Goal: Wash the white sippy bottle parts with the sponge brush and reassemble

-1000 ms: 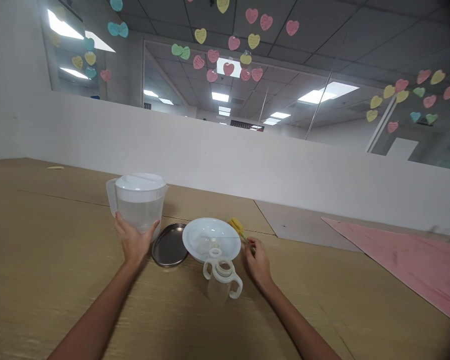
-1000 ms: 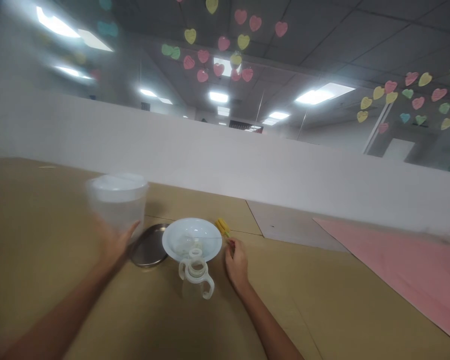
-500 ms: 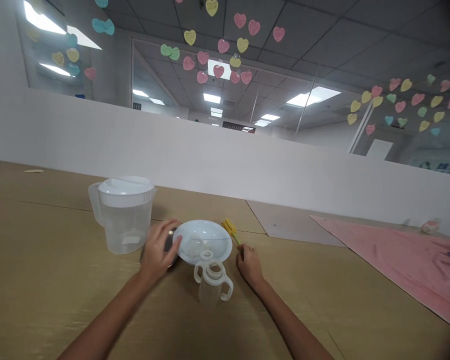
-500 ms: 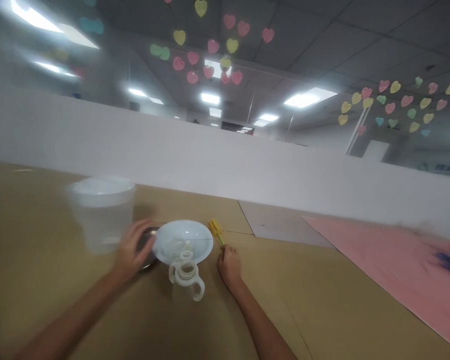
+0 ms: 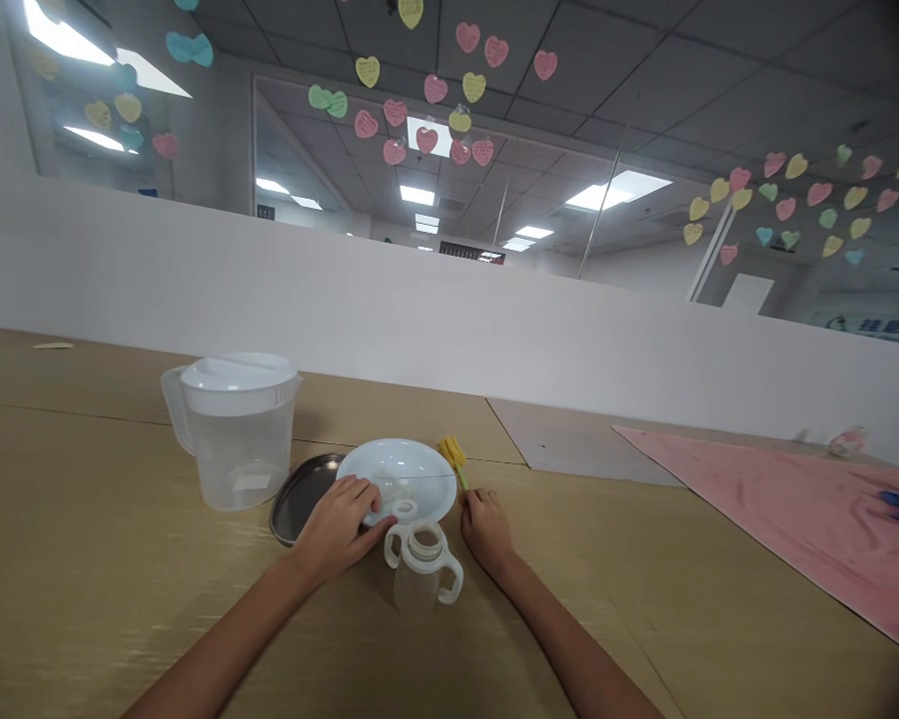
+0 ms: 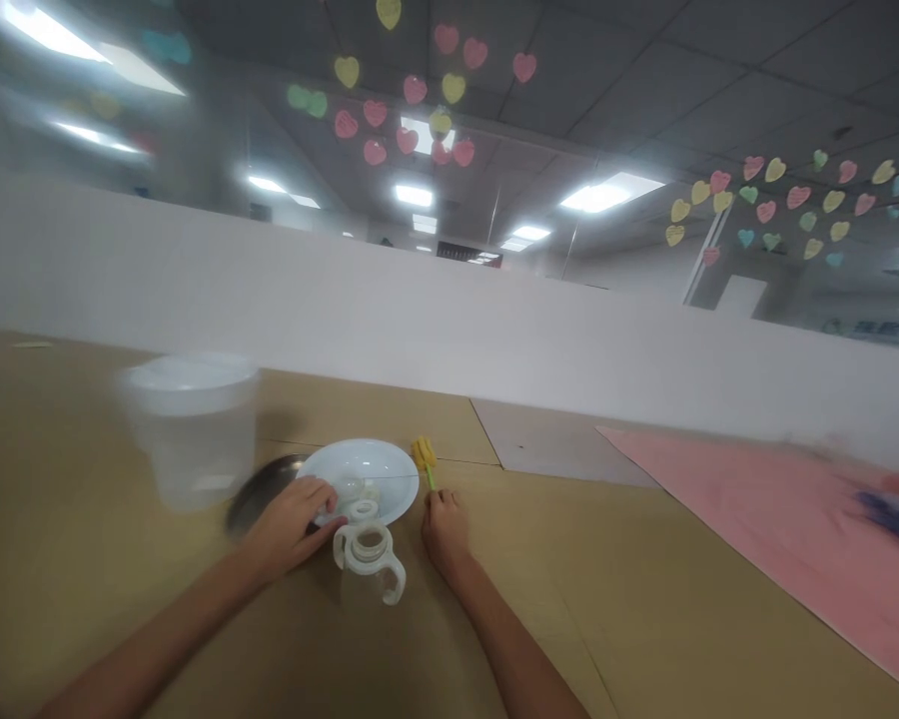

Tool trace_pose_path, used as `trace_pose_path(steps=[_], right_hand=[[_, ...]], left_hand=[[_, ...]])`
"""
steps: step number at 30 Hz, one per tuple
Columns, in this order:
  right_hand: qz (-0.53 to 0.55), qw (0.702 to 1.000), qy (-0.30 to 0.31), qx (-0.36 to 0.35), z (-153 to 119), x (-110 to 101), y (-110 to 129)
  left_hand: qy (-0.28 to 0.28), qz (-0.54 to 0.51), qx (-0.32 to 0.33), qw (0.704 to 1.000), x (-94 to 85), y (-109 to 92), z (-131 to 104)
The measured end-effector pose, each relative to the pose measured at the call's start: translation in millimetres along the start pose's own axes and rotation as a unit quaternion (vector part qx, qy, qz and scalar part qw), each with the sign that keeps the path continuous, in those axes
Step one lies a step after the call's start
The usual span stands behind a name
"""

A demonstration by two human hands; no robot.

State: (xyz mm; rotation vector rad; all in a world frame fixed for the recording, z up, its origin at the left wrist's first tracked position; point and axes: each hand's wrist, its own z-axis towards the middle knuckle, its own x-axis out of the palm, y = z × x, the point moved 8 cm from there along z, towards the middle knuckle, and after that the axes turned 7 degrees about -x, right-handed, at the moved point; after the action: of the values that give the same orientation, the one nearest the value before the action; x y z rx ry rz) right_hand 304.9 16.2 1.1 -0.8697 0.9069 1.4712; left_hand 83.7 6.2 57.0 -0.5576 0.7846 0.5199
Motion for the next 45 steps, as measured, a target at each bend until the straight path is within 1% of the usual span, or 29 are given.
trace_pose_path(steps=[3,8,10,12,15,19,24,26,28,30,31,33,34,35,37,39,42,44,45], right_hand=[[-0.002,1.0,0.001,0.002,0.2,0.1,0.2],[0.002,1.0,-0.002,0.005,-0.1,0.3,-0.7],[0.007,1.0,-0.007,0.009,-0.5,0.0,-1.7],[0.015,1.0,-0.014,0.014,-1.1,-0.3,-3.1],[0.032,0.999,-0.027,0.023,-2.2,-0.1,-5.4],[0.063,0.996,-0.044,0.045,-3.0,1.7,-10.3],[0.093,0.989,-0.065,0.091,-2.1,3.5,-25.4],[0.11,0.985,-0.09,0.101,-1.2,0.5,-32.2],[0.151,0.974,-0.141,0.097,-0.7,-8.6,-37.2],[0.202,0.954,-0.203,0.087,-1.5,-23.2,-39.2],[0.221,0.945,-0.226,0.08,-2.1,-31.7,-38.1],[0.238,0.937,-0.251,0.053,-3.0,-49.6,-29.1],[0.24,0.936,-0.254,0.031,-3.4,-58.3,-21.0],[0.238,0.94,-0.244,0.004,-3.6,-65.2,-10.7],[0.218,0.948,-0.23,-0.035,-6.7,-76.0,9.3],[0.196,0.952,-0.222,-0.082,-11.6,-81.0,29.2],[0.14,0.943,-0.227,-0.201,-21.4,-80.4,58.1],[0.095,0.932,-0.244,-0.251,-26.5,-77.5,66.7],[0.073,0.928,-0.257,-0.261,-27.6,-76.6,67.5]], left_hand=[[-0.012,-0.017,-0.029,0.999,-4.1,3.4,0.4],[0.001,-0.088,-0.077,0.993,-5.8,6.7,2.0],[-0.018,-0.132,-0.088,0.987,-9.5,7.4,3.5],[-0.049,-0.171,-0.096,0.979,-14.2,9.4,4.7],[-0.085,-0.226,-0.116,0.963,-17.3,16.0,4.9],[-0.103,-0.297,-0.148,0.938,-13.3,28.4,3.7],[-0.111,-0.301,-0.167,0.932,-11.1,35.5,2.4],[-0.106,-0.297,-0.169,0.934,-11.4,34.9,2.1],[-0.103,-0.298,-0.172,0.933,-12.6,34.0,1.9],[-0.101,-0.31,-0.186,0.927,-13.0,35.2,1.3],[-0.099,-0.315,-0.194,0.924,-12.8,36.2,1.0],[-0.094,-0.305,-0.207,0.925,-12.4,37.5,0.4],[-0.09,-0.29,-0.208,0.93,-12.6,37.0,0.4],[-0.089,-0.271,-0.204,0.936,-13.5,35.8,0.5],[-0.09,-0.239,-0.183,0.949,-15.5,31.1,1.1],[-0.095,-0.225,-0.159,0.957,-16.7,26.4,1.4],[-0.099,-0.21,-0.149,0.961,-14.5,24.6,0.8],[-0.091,-0.199,-0.146,0.965,-10.6,24.0,0.3],[-0.081,-0.197,-0.141,0.967,-8.2,22.9,0.3]])
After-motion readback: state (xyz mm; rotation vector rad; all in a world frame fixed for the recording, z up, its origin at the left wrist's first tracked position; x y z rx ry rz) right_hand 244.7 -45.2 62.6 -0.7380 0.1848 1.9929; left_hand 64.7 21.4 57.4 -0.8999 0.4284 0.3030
